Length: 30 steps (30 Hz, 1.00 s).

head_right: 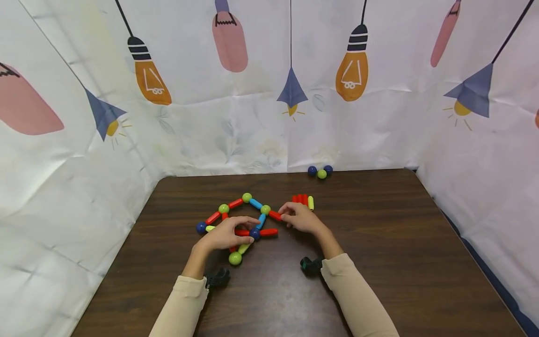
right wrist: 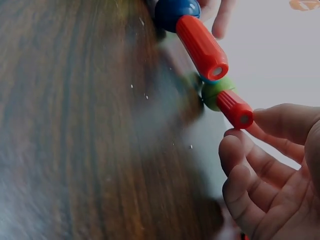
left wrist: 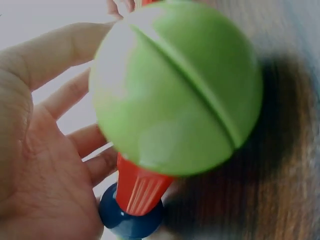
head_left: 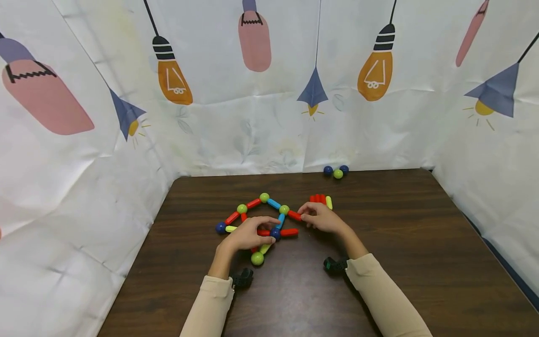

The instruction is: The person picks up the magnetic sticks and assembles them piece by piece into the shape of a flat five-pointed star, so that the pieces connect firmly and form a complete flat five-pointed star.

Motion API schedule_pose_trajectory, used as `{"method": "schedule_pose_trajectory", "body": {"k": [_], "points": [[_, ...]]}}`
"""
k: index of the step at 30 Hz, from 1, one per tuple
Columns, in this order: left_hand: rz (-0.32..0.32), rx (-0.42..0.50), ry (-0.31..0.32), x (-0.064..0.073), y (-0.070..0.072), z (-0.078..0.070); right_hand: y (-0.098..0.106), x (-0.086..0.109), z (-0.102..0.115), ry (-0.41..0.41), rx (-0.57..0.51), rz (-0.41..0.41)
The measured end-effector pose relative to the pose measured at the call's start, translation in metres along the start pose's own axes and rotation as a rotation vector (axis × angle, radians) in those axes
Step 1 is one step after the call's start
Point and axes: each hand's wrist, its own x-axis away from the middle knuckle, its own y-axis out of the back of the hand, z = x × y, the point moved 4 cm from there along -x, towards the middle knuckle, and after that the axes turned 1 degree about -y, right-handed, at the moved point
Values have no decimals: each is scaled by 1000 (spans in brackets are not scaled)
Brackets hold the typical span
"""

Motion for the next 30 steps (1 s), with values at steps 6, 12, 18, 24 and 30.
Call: {"method": "schedule_pose_trajectory", "body": {"k": [6,12,18,24,30], "points": [[-79,-69,-13,-8,-7,-3,-3,1,0,6,-6,4],[-154,-195,9,-15,-14,-7,-6,2,0,6,-34,9],[-192,-270,34,-18,-18,-9,-9,2,-2,4,-57,19],[-208,-317,44,-21,-22,-9,-9,3,-3,-15,-53,13],[-212,-324,31,-21,-22,-11,-9,3,-4,-17,-52,15]]}}
